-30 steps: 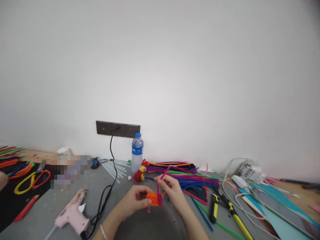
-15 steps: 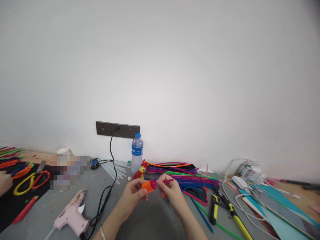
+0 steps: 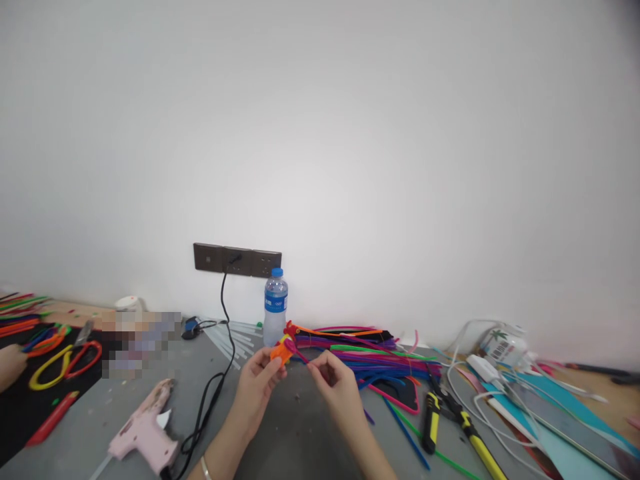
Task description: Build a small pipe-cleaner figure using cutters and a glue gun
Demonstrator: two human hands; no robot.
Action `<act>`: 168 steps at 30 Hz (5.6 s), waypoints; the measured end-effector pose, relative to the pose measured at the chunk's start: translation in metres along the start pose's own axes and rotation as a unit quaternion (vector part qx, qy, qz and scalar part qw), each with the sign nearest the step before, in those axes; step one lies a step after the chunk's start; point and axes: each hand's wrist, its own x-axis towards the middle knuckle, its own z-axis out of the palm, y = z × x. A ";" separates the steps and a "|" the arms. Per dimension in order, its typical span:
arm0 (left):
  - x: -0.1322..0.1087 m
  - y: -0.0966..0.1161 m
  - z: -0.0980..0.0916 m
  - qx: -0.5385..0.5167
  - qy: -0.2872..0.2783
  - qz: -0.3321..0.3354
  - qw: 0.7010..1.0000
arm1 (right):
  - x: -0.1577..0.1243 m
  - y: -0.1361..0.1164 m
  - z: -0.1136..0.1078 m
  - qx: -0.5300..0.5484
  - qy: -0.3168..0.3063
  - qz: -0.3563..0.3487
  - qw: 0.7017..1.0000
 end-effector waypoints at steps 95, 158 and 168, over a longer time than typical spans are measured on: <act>0.002 -0.023 -0.007 0.207 -0.069 0.121 0.968 | -0.003 0.015 0.031 0.297 0.020 0.186 0.936; 0.002 -0.013 -0.011 0.277 -0.088 0.136 0.947 | -0.003 -0.002 -0.001 -0.114 -0.020 -0.225 0.967; -0.006 -0.009 -0.005 0.320 -0.078 0.168 0.929 | -0.005 0.002 0.001 -0.231 0.017 -0.295 0.927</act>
